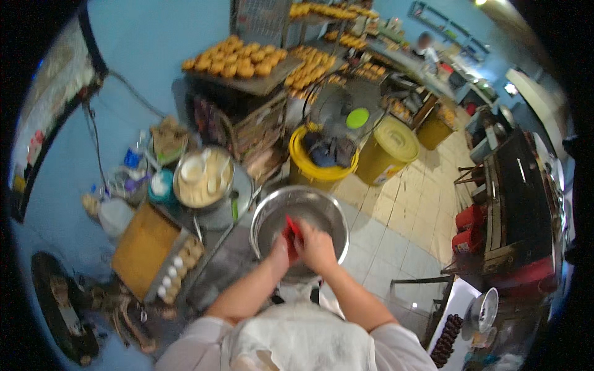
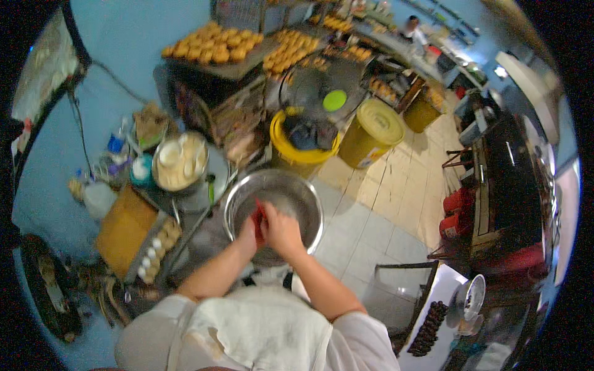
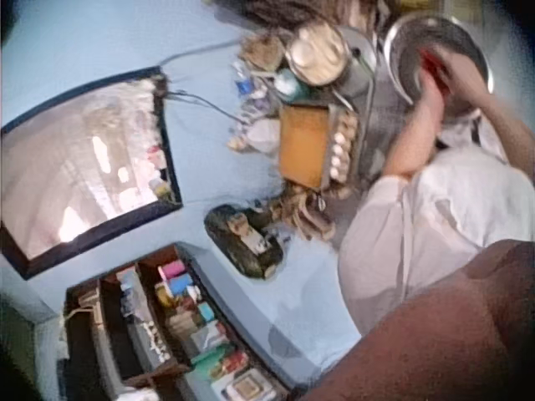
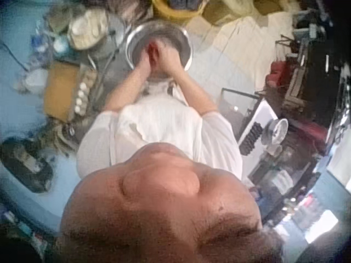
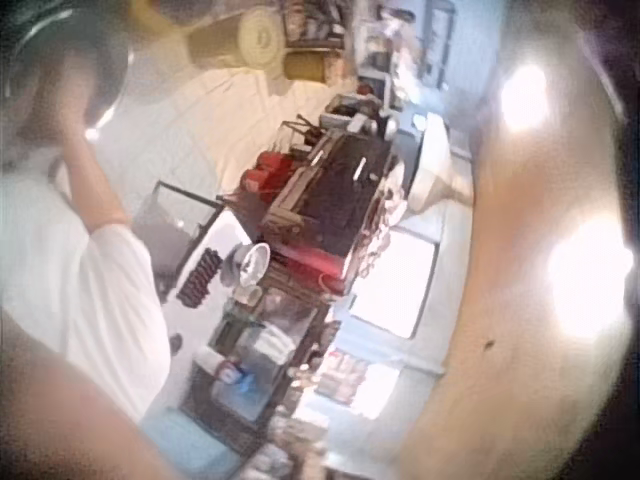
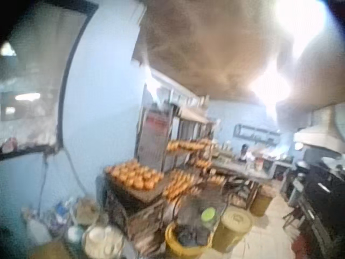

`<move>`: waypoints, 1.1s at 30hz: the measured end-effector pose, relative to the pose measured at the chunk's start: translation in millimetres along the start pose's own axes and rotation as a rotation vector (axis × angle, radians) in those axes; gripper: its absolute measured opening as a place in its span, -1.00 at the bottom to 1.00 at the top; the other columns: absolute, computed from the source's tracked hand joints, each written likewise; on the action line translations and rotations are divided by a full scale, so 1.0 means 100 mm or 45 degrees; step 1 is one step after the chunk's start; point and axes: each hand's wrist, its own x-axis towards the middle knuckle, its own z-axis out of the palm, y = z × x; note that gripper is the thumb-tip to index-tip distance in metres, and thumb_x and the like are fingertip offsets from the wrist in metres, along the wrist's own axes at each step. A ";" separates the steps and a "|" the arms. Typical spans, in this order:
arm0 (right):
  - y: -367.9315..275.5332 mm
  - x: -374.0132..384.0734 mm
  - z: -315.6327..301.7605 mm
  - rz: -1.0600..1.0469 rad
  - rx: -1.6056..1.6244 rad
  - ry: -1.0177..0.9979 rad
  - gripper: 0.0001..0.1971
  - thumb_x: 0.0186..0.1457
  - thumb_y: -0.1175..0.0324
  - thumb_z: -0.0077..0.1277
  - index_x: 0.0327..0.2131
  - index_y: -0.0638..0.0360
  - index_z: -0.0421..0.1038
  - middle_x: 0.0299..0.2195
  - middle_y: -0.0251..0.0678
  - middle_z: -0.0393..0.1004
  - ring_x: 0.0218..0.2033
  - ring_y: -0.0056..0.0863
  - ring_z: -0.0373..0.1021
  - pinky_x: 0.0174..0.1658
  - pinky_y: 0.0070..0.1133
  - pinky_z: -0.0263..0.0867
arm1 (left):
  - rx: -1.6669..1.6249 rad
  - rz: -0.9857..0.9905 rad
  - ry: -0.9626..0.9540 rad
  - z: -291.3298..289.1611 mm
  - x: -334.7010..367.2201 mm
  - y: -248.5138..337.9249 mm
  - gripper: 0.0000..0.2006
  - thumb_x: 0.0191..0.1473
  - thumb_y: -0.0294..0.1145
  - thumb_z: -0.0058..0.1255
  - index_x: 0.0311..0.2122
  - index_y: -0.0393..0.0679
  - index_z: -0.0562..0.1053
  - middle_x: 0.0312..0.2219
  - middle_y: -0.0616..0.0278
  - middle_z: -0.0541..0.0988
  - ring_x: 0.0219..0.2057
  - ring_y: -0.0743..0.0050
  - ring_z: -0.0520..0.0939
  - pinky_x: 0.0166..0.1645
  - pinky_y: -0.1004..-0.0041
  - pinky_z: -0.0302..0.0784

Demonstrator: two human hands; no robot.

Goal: The person retrieves a dark dough mass from a metal bowl, places it on a white countertop, and rolls it into a long cylinder. They then use a red plastic scraper to cut the cylinder into small uniform pieces, which are arranged in rows on the counter.

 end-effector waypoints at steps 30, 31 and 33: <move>-0.09 -8.00 -0.21 1.661 0.376 1.452 -0.61 0.16 0.40 0.06 0.09 0.07 0.47 -0.14 -0.03 0.63 -0.13 -0.06 0.58 -0.05 -0.34 0.46 | 0.618 -1.610 -0.374 1.19 -3.42 -4.54 -0.84 0.38 -0.33 -0.11 -0.17 -0.06 0.52 -0.42 0.34 0.54 -0.38 0.51 0.57 -0.30 0.51 0.60; -0.19 -8.32 -0.07 1.714 0.308 1.500 -0.61 0.16 0.41 0.06 0.09 0.08 0.47 -0.14 -0.02 0.64 -0.14 -0.07 0.58 -0.05 -0.35 0.46 | 0.610 -1.668 -0.423 1.17 -3.50 -4.74 -0.82 0.39 -0.32 -0.13 -0.21 -0.07 0.51 -0.43 0.33 0.53 -0.40 0.50 0.56 -0.31 0.51 0.60; -0.42 -8.78 0.26 1.810 0.201 1.651 -0.62 0.15 0.43 0.08 0.07 0.10 0.48 -0.14 -0.05 0.64 -0.14 -0.12 0.59 -0.04 -0.37 0.46 | 0.617 -1.797 -0.479 1.17 -3.59 -5.07 -0.80 0.41 -0.30 -0.14 -0.26 -0.08 0.49 -0.44 0.33 0.51 -0.42 0.50 0.54 -0.35 0.52 0.57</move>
